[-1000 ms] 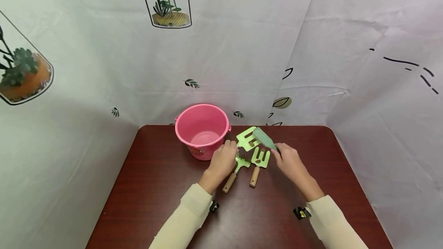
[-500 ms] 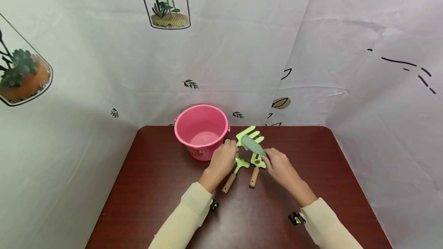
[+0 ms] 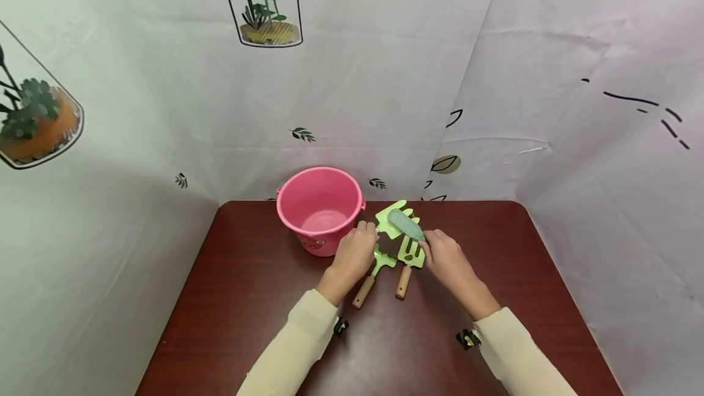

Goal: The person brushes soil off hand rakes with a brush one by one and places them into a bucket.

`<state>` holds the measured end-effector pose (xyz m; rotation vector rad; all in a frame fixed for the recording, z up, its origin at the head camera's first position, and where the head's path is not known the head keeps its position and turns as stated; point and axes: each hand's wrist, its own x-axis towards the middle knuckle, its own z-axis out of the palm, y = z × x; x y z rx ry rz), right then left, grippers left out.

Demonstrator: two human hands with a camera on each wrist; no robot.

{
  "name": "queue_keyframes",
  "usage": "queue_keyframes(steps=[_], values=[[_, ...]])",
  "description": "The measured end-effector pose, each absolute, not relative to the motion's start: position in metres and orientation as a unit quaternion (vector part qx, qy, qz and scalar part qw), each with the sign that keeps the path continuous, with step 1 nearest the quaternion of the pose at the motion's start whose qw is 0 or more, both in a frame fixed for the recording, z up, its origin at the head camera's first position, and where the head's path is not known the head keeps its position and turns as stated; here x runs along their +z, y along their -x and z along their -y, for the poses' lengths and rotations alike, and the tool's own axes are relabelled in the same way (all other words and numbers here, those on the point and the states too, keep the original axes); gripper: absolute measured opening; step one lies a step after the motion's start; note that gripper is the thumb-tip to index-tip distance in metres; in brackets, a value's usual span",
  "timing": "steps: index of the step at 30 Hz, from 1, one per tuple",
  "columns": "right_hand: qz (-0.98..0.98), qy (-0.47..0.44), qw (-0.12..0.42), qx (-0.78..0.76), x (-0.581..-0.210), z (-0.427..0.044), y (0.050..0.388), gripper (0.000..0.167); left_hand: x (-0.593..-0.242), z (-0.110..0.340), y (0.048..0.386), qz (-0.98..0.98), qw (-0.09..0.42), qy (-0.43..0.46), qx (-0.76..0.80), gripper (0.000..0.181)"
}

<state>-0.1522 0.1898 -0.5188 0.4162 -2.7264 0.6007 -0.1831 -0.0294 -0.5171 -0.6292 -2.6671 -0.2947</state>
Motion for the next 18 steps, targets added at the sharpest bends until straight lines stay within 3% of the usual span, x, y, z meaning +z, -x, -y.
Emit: queue_keyframes(steps=[18], values=[[0.954, -0.112, 0.190, 0.202, -0.518, -0.204, 0.161, 0.019, -0.517, 0.029, 0.181, 0.949, 0.193, 0.230, -0.094, 0.014]])
